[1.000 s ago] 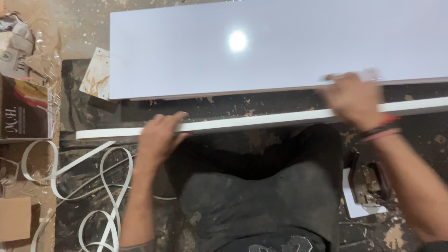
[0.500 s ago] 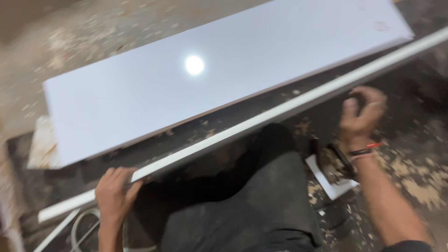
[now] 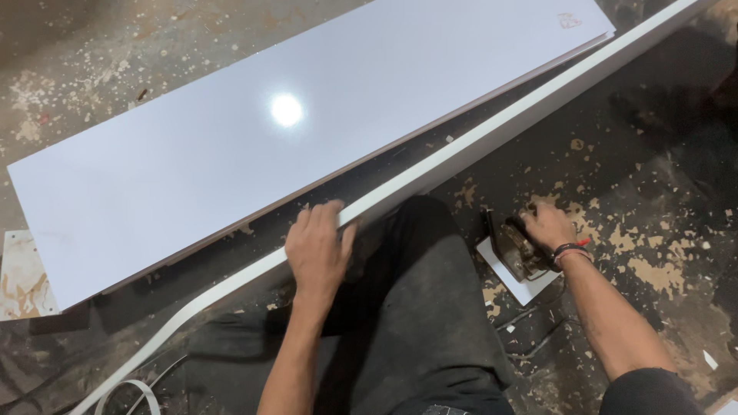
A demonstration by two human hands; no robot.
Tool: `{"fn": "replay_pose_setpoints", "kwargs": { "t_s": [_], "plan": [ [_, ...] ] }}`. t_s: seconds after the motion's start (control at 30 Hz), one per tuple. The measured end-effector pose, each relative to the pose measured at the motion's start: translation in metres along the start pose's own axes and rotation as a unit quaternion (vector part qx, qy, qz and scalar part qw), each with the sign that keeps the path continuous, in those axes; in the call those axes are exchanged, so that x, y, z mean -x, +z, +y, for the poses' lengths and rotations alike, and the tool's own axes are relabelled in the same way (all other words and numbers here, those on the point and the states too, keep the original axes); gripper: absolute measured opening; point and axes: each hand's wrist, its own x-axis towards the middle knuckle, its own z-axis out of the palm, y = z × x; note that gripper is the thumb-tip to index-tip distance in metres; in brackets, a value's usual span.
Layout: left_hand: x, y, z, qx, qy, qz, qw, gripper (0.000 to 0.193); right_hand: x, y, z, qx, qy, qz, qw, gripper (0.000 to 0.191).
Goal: The person untangles a length of white edge banding tape, aligns it along the edge of a long white board resting on a workbench, and presses it onto the edge. They then run a hot iron along the tape to heat-activate the adhesive and press the banding firmly onto the board edge, working along the length of the panel.
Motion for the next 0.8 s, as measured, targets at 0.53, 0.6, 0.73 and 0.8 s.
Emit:
{"fn": "replay_pose_setpoints", "kwargs": {
  "t_s": [0.53, 0.6, 0.73, 0.8],
  "plan": [
    [-0.008, -0.006, -0.003, 0.079, -0.004, 0.051, 0.996, 0.021, -0.001, 0.004, -0.002, -0.127, 0.04, -0.13, 0.983, 0.064],
    [-0.006, -0.003, -0.002, 0.079, -0.01, 0.046, 0.996, 0.021, 0.005, -0.011, 0.01, -0.118, 0.04, -0.121, 0.985, 0.064],
    [-0.006, 0.002, -0.001, 0.076, -0.015, 0.044, 0.996, 0.021, 0.019, -0.093, -0.005, -0.149, 0.043, -0.108, 0.982, 0.052],
    [-0.007, 0.003, -0.002, 0.072, -0.013, 0.046, 0.996, 0.022, 0.028, -0.147, -0.033, -0.149, 0.027, -0.094, 0.984, 0.047]
  ]
}}
